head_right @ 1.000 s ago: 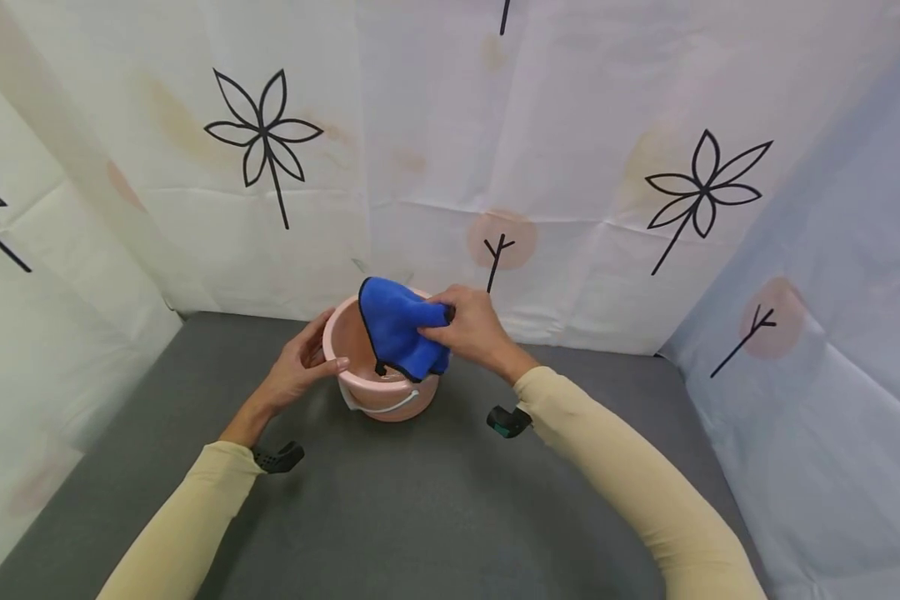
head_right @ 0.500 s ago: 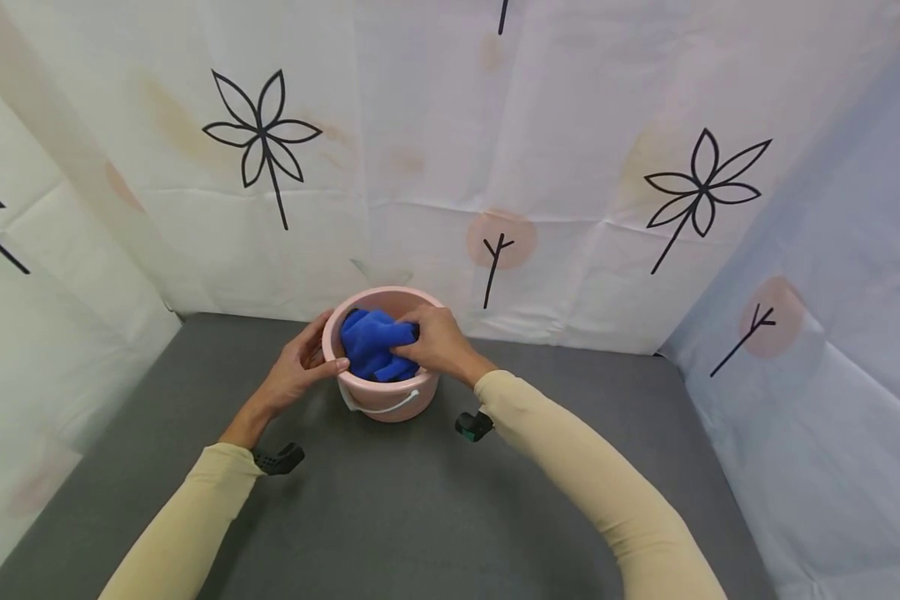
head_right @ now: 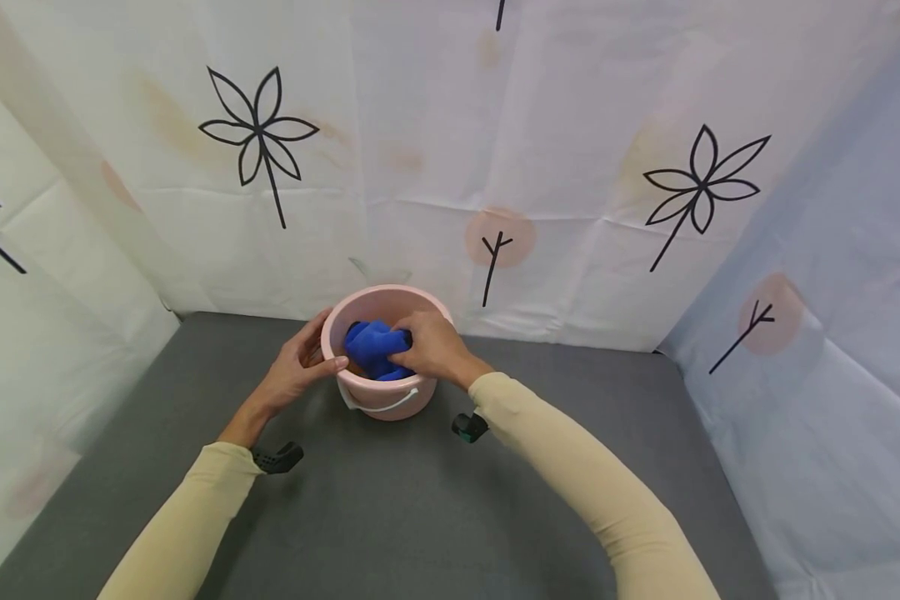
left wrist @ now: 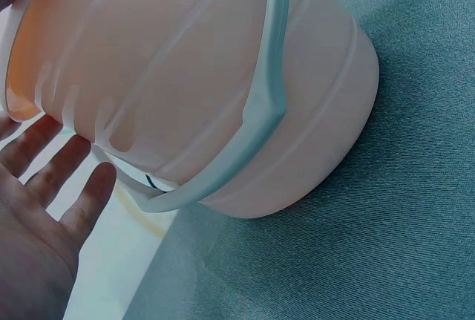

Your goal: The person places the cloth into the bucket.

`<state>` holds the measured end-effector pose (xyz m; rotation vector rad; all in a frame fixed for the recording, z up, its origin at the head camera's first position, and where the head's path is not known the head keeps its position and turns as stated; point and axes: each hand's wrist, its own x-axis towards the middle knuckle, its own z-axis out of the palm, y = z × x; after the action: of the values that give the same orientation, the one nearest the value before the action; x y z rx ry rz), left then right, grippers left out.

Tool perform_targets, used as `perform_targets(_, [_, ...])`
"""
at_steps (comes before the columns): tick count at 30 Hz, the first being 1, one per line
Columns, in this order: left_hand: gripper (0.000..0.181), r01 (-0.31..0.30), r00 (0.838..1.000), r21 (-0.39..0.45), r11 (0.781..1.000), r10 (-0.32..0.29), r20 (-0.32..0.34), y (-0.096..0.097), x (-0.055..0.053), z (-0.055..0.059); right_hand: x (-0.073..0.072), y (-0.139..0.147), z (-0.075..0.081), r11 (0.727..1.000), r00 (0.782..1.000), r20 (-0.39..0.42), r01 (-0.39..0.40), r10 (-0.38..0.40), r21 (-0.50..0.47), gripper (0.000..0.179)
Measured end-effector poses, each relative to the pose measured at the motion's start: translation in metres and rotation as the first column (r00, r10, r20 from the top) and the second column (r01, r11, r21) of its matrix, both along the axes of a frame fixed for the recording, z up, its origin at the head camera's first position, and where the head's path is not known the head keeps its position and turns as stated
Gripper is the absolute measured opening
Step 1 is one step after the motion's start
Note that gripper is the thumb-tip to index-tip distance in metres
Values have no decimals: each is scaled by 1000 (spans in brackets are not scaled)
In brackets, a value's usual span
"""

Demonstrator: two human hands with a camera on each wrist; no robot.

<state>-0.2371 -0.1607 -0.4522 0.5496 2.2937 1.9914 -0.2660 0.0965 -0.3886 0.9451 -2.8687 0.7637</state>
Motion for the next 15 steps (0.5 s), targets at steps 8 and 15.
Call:
perform_targets(8, [86, 13, 1000, 13, 1000, -13, -10, 0, -1, 0, 0, 0, -1, 998, 999, 37, 15, -13, -53, 46])
perform_targets(15, [86, 8, 1000, 18, 1000, -8, -10, 0, 0, 1, 0, 2, -1, 991, 998, 64, 6, 2, -136, 59])
